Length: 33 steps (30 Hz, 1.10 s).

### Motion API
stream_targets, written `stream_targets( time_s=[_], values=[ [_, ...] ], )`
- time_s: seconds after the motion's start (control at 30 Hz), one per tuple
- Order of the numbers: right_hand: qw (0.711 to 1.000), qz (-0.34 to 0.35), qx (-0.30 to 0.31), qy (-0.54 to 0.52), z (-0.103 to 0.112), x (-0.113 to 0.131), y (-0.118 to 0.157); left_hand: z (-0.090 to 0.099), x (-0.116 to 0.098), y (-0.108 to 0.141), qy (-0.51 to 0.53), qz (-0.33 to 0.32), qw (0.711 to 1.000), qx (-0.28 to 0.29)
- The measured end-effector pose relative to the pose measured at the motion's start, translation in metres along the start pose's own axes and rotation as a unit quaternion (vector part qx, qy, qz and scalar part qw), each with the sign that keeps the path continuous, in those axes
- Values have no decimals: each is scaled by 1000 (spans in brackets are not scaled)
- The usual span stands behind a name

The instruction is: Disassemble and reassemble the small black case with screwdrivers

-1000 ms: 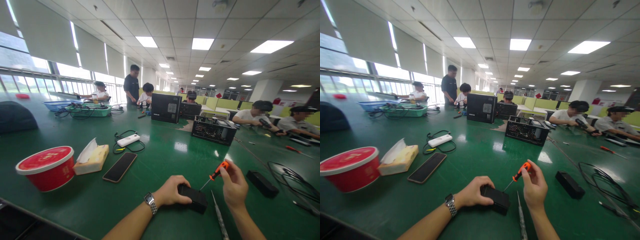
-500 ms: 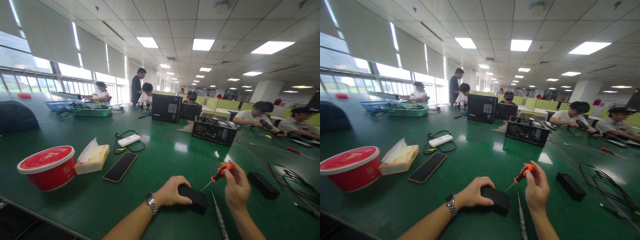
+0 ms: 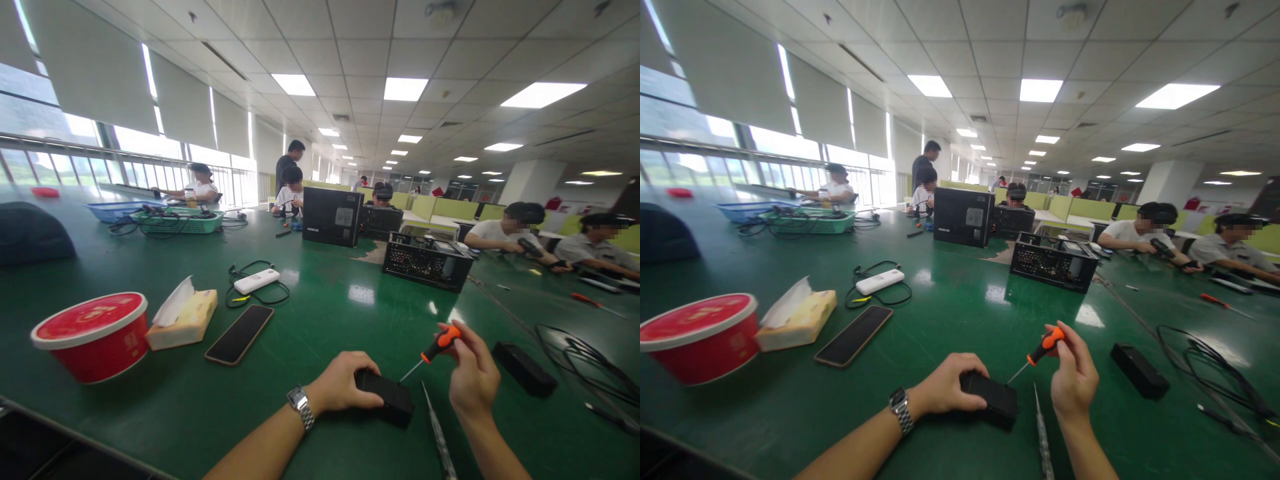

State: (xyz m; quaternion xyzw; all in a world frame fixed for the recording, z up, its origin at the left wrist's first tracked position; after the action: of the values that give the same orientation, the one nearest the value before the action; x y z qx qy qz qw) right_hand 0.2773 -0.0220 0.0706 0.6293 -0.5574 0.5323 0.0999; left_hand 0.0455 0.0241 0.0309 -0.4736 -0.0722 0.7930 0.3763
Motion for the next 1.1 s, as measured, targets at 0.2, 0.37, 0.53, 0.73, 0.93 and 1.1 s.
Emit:
stream_targets(
  time_s=[0.2, 0.37, 0.53, 0.73, 0.93, 1.1],
  values=[
    [998, 57, 8, 9, -3, 7, 1, 0, -1, -1, -8, -1, 1000, 0],
    [999, 28, -2, 30, -1, 8, 2, 0, -1, 0, -12, -5, 1000, -3],
    [1000, 20, 7, 8, -3, 6, 2, 0, -1, -1, -2, -1, 1000, -7],
    [999, 35, -3, 22, 1, -1, -2, -1, 3, -1, 12, -1, 1000, -12],
    [999, 21, -6, 25, 1, -2, -1, 0, 1, -1, 17, 0, 1000, -10],
    [998, 62, 2, 27, -2, 5, 0, 1, -1, -1, 12, 6, 1000, -7]
  ],
)
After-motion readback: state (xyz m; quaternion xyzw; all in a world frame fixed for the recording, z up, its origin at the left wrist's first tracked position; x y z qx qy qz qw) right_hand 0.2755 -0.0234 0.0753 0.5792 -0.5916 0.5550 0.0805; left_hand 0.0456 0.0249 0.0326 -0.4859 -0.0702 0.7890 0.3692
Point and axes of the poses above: each hand's wrist, its own y-axis away from the middle knuckle, its own z-axis out of the back of the hand, x = y × z, the point moved 7 cm from there along -y, towards the middle knuckle, and after that the axes turned 14 degrees about -x, right-handed, at the moved point
